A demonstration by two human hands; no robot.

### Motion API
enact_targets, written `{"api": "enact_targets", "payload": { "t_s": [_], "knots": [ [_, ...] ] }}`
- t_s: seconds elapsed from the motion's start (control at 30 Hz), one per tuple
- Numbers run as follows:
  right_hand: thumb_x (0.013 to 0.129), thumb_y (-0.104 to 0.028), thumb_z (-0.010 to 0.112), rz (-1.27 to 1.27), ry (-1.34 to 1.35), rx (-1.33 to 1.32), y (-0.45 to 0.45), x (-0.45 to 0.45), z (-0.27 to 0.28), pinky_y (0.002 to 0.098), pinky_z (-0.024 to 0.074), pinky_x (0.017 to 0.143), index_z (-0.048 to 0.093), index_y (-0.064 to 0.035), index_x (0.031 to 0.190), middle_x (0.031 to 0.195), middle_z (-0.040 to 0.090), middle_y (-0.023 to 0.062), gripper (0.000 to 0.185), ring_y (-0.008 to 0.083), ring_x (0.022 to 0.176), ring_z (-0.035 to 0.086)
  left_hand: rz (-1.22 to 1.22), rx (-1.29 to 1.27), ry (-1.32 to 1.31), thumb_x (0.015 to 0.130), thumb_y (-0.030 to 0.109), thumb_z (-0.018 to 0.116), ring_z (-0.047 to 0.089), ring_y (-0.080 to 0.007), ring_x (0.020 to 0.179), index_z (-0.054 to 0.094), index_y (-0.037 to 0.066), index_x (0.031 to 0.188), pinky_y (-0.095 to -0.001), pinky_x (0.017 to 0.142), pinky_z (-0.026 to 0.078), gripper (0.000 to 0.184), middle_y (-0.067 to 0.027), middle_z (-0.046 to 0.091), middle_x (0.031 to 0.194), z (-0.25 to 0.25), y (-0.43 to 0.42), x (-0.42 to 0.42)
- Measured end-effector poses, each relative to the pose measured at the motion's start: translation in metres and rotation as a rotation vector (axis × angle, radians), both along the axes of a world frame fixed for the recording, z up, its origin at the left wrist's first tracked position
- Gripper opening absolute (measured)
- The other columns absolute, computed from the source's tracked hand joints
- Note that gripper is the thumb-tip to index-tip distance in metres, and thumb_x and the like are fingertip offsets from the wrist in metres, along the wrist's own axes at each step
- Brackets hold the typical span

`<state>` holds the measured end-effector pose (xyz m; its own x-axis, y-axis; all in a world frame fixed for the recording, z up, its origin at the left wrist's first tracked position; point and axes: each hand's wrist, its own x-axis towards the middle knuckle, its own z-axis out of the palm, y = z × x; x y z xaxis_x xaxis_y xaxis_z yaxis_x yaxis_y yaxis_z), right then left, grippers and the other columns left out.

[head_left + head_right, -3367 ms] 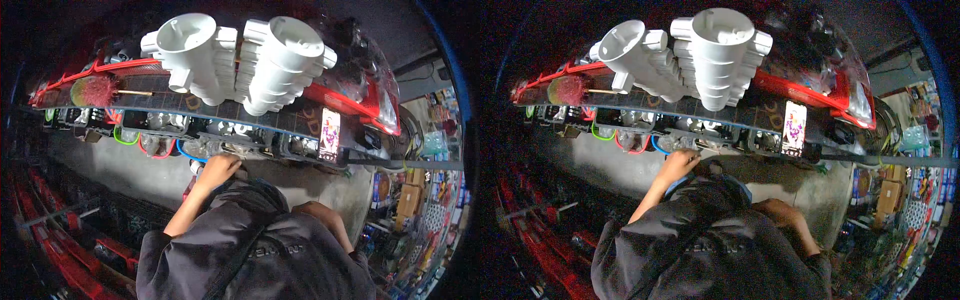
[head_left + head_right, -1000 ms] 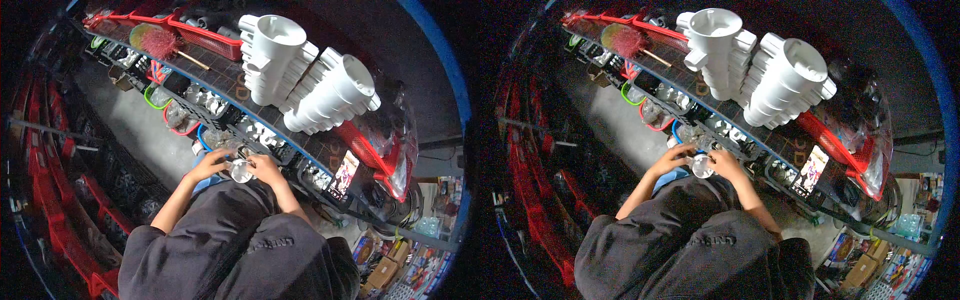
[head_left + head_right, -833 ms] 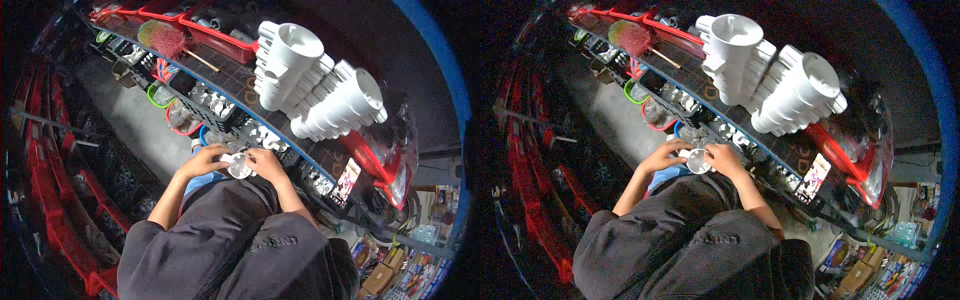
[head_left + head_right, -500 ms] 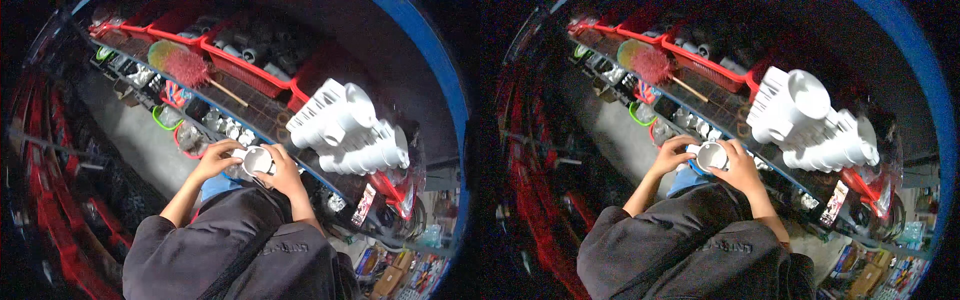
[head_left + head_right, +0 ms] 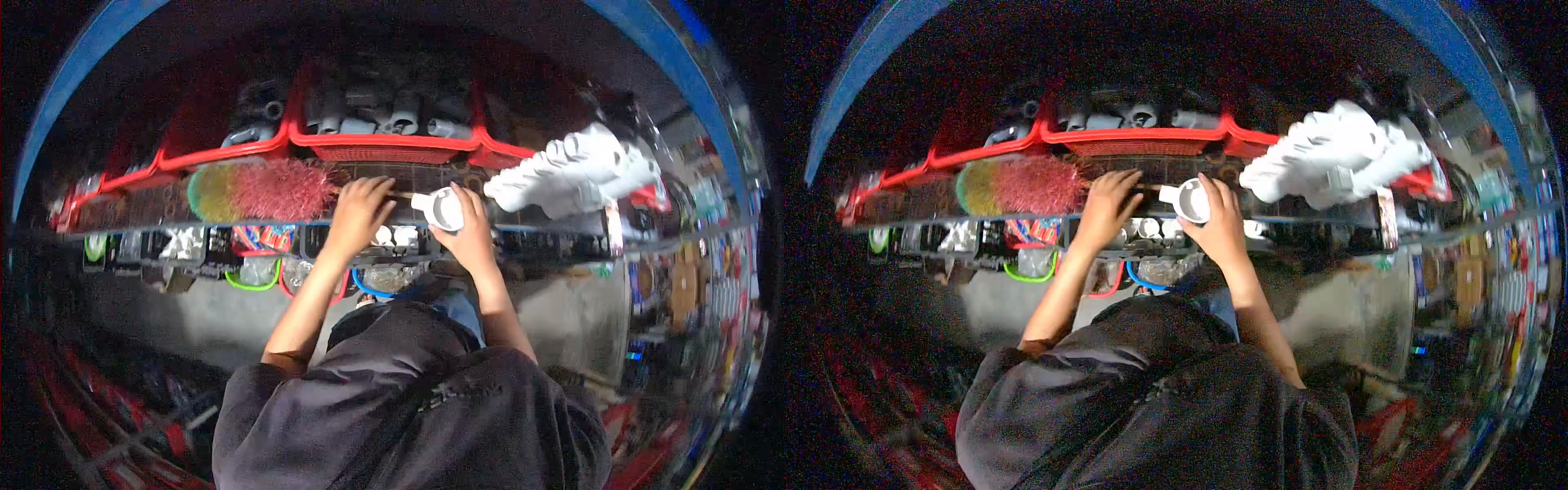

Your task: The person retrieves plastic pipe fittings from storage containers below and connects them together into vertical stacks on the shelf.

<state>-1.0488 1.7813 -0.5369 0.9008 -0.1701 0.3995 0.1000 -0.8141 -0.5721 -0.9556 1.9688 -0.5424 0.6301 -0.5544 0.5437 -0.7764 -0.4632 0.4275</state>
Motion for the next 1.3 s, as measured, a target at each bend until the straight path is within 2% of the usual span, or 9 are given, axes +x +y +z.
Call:
{"api": "enact_targets", "payload": {
  "t_s": [0.1,0.2,0.4,0.47,0.57,0.7,0.8,0.9,1.3],
  "knots": [
    [0.057,-0.012,0.072,-0.022,0.041,0.012,0.002,0.003,-0.004,0.0377,0.0348,0.089,0.040,-0.0048,0.116,0.112,0.044,0.0155,0.068,0.0324,0.103,0.042,-0.066,0.046,0.007,0.073,0.014,0.056,0.049,-0.0279,0.080,0.059,0.005,0.094,-0.0375,0.072,0.037,0.023,-0.0110,0.052,0.081,-0.014,0.011,0.013],
    [0.057,-0.013,0.072,-0.049,0.018,0.009,0.005,0.003,-0.005,0.0386,0.0343,0.089,0.039,-0.0044,0.117,0.113,0.044,0.0151,0.069,0.0320,0.103,0.043,0.020,0.062,0.016,0.070,0.013,0.058,0.048,-0.0285,0.075,0.061,0.006,0.085,-0.0363,0.066,0.036,0.017,-0.0114,0.049,0.074,-0.020,0.024,0.018],
    [0.060,-0.020,0.071,0.013,0.051,0.075,-0.005,0.012,-0.012,0.0394,0.0268,0.097,0.039,-0.0040,0.118,0.122,0.039,0.0146,0.068,0.0307,0.115,0.033,0.000,0.068,0.022,0.069,0.013,0.059,0.047,-0.0286,0.081,0.060,0.005,0.087,-0.0370,0.071,0.036,0.019,-0.0119,0.051,0.083,-0.014,0.061,0.028],
    [0.060,-0.020,0.071,0.042,-0.029,-0.030,-0.007,0.018,-0.015,0.0399,0.0263,0.098,0.039,-0.0042,0.117,0.123,0.038,0.0144,0.068,0.0298,0.116,0.032,0.064,0.071,-0.013,0.070,0.011,0.058,0.047,-0.0286,0.082,0.059,0.003,0.087,-0.0375,0.073,0.037,0.019,-0.0116,0.053,0.085,-0.007,0.060,0.024],
    [0.060,-0.016,0.070,-0.049,-0.178,-0.059,0.001,0.014,-0.014,0.0438,0.0257,0.097,0.043,-0.0042,0.111,0.117,0.040,0.0130,0.059,0.0346,0.112,0.033,0.071,-0.119,0.048,0.071,0.009,0.058,0.049,-0.0285,0.080,0.060,0.002,0.085,-0.0358,0.071,0.040,0.016,-0.0120,0.053,0.081,0.006,0.036,0.009],
    [0.063,-0.009,0.064,-0.220,-0.314,-0.100,0.015,-0.014,-0.045,0.0405,0.0347,0.078,0.050,-0.0057,0.099,0.100,0.041,0.0129,0.039,0.0303,0.091,0.041,-0.027,-0.153,0.145,0.072,0.011,0.058,0.050,-0.0298,0.092,0.057,0.004,0.098,-0.0361,0.080,0.040,0.026,-0.0133,0.053,0.095,0.003,-0.016,-0.010],
    [0.065,-0.009,0.062,-0.192,-0.242,-0.051,0.028,-0.031,-0.054,0.0421,0.0331,0.083,0.048,-0.0059,0.104,0.107,0.040,0.0140,0.041,0.0314,0.098,0.040,0.092,-0.157,0.211,0.073,0.012,0.059,0.051,-0.0321,0.094,0.052,0.004,0.106,-0.0363,0.078,0.042,0.034,-0.0161,0.052,0.103,-0.002,-0.042,-0.015],
    [0.067,-0.011,0.062,-0.202,-0.107,0.012,0.039,-0.034,-0.056,0.0420,0.0280,0.092,0.041,-0.0048,0.116,0.121,0.033,0.0184,0.053,0.0356,0.112,0.033,0.075,-0.047,0.136,0.069,0.015,0.061,0.054,-0.0302,0.084,0.054,0.004,0.102,-0.0366,0.071,0.044,0.036,-0.0138,0.057,0.092,-0.009,-0.047,-0.014],
    [0.069,-0.021,0.061,-0.311,-0.039,-0.056,0.029,-0.023,-0.050,0.0503,0.0129,0.099,0.031,-0.0018,0.122,0.129,0.028,0.0153,0.064,0.0326,0.118,0.027,0.075,-0.034,0.059,0.069,0.019,0.061,0.053,-0.0278,0.076,0.058,0.006,0.094,-0.0369,0.064,0.042,0.028,-0.0108,0.056,0.081,-0.019,-0.065,-0.007]
  ]
}}
